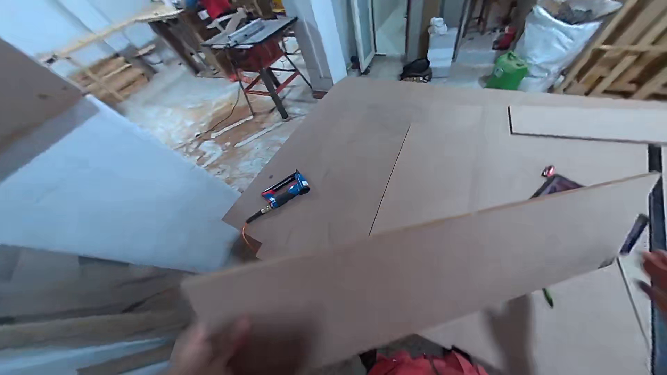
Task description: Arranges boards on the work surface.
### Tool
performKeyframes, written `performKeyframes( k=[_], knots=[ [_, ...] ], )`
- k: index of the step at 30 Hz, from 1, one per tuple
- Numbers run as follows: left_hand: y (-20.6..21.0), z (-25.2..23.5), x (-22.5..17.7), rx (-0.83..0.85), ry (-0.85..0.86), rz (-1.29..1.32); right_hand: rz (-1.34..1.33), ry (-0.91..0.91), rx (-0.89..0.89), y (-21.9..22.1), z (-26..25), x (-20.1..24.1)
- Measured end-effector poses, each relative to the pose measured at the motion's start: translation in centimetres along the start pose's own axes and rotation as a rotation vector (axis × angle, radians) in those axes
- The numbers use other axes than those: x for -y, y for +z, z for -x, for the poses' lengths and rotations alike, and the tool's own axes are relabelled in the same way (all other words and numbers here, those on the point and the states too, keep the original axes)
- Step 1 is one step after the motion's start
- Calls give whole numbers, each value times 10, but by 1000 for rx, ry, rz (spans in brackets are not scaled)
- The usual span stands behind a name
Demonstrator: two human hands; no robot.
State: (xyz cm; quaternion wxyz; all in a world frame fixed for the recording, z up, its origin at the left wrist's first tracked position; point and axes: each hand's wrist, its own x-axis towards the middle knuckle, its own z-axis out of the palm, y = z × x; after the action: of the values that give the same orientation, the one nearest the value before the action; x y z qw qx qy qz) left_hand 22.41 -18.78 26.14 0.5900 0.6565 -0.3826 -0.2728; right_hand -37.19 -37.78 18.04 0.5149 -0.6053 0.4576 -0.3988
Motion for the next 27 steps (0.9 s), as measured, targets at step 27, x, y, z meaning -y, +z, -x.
performKeyframes(
  k=[27],
  knots=[
    [-116, -280, 315, 484, -350, -1085, 503, 703, -414, 275, 30, -178]
  ],
)
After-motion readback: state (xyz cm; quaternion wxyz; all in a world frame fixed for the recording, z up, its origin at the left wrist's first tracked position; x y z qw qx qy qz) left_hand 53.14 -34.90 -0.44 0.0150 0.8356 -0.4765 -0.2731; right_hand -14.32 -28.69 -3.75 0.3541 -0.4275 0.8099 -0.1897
